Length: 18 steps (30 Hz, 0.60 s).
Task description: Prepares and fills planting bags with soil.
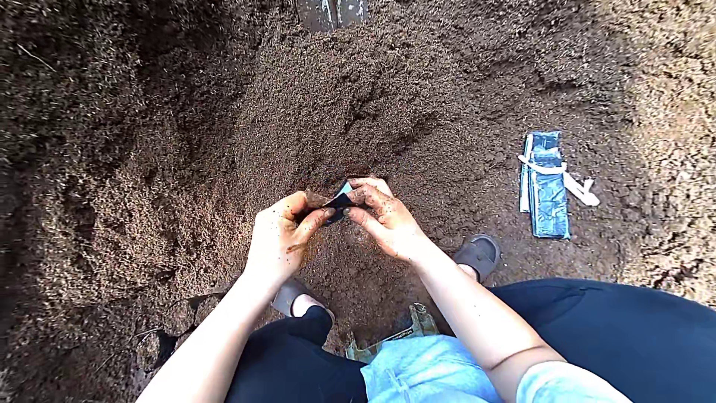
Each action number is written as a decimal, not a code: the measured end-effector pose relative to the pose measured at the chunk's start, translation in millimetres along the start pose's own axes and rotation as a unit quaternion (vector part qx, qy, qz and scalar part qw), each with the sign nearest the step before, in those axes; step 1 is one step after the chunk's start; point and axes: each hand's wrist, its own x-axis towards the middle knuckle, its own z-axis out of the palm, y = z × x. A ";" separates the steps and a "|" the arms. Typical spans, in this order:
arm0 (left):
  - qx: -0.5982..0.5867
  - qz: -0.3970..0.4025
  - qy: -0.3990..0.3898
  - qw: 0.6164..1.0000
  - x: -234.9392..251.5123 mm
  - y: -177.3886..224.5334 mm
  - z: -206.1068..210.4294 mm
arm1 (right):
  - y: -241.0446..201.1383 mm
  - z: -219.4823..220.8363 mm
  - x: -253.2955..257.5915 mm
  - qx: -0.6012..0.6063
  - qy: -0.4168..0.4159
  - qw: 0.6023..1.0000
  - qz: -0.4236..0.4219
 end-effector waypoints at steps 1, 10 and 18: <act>0.030 0.020 0.018 0.999 -1.2 1.1 -0.8 | -3.0 2.7 -0.3 -0.018 0.009 0.999 -0.033; 0.121 0.252 0.113 0.954 -6.2 0.3 5.2 | -16.1 23.7 -11.2 -0.060 0.099 0.987 -0.112; 0.045 0.273 0.140 0.951 -8.6 -10.5 3.7 | -17.8 11.5 -8.9 -0.040 0.150 0.974 -0.168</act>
